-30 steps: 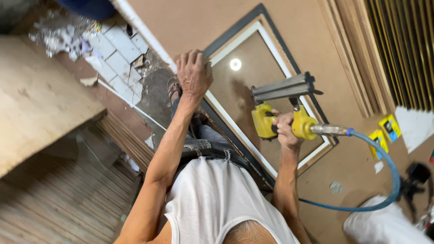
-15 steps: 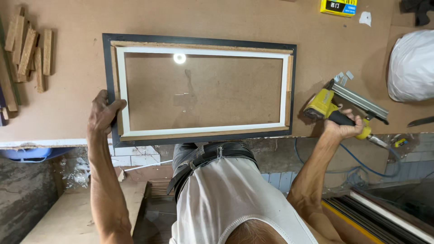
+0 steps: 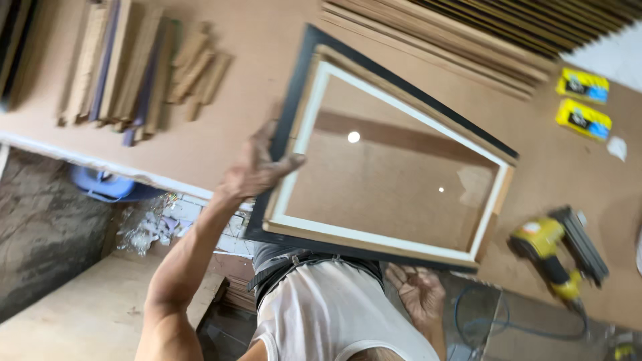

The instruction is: The person places a rectangular picture frame with glass on the workbench and uses a pneumatic nail gun to drive fasteners along the frame edges, repositioning and rotating the frame to staple each side, then sets the finished frame aside.

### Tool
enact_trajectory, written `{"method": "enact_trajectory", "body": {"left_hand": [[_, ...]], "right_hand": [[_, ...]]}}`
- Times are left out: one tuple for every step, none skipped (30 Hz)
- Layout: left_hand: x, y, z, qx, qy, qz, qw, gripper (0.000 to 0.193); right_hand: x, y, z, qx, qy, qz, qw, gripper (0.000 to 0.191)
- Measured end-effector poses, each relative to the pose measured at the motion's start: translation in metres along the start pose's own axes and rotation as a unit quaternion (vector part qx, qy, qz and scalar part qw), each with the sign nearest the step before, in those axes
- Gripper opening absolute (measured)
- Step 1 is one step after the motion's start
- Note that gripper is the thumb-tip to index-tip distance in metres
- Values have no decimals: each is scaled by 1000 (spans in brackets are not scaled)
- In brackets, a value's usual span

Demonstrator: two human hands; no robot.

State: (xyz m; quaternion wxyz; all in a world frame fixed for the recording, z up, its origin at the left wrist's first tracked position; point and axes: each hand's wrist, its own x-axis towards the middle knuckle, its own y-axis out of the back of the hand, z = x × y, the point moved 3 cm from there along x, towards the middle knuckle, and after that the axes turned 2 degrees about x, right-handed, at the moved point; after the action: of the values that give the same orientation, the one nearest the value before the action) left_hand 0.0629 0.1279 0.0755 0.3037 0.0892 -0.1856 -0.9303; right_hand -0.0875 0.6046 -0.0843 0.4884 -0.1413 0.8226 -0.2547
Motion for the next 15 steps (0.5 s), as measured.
{"method": "enact_trajectory", "body": {"left_hand": [[-4, 10, -2, -16, 40, -18, 999, 73], [-11, 26, -7, -35, 79, -38, 996, 76], [-22, 50, -12, -65, 52, -24, 996, 75], [-33, 75, -17, -94, 18, -10, 995, 75], [-42, 107, -25, -120, -26, 8, 992, 74], [-59, 140, -41, -116, 24, 43, 992, 72], [-78, 173, -57, -116, 80, 66, 988, 71], [-95, 206, -75, -111, 128, 81, 982, 69], [-113, 239, -85, -173, 32, 151, 973, 74], [-128, 270, -97, -228, -74, 213, 947, 80], [-142, 297, -114, -229, -69, 268, 933, 80], [-158, 319, -132, -233, -54, 321, 916, 81], [-169, 337, -149, -221, -43, 372, 900, 81], [-177, 354, -167, -208, -33, 421, 882, 82], [-181, 372, -185, -190, -29, 469, 862, 83]], "right_hand": [[9, -19, 12, 72, 79, -16, 994, 29], [14, -36, 24, 148, 154, -31, 977, 29], [15, -55, 38, 137, 159, -79, 975, 24], [18, -77, 49, 128, 168, -130, 969, 20], [34, -108, 57, 119, 178, -190, 958, 16], [47, -138, 64, 93, 159, -216, 959, 18], [54, -167, 74, 71, 142, -231, 960, 21], [59, -197, 90, 57, 134, -248, 958, 24], [73, -234, 106, 5, 145, -245, 959, 31], [91, -278, 118, -45, 162, -245, 955, 40], [104, -321, 125, -101, 183, -236, 949, 50], [121, -370, 136, -126, 173, -252, 944, 40], [138, -420, 149, -150, 161, -265, 939, 30], [148, -477, 166, -191, 139, -386, 892, 17], [168, -530, 183, -204, 126, -347, 907, 20]]}}
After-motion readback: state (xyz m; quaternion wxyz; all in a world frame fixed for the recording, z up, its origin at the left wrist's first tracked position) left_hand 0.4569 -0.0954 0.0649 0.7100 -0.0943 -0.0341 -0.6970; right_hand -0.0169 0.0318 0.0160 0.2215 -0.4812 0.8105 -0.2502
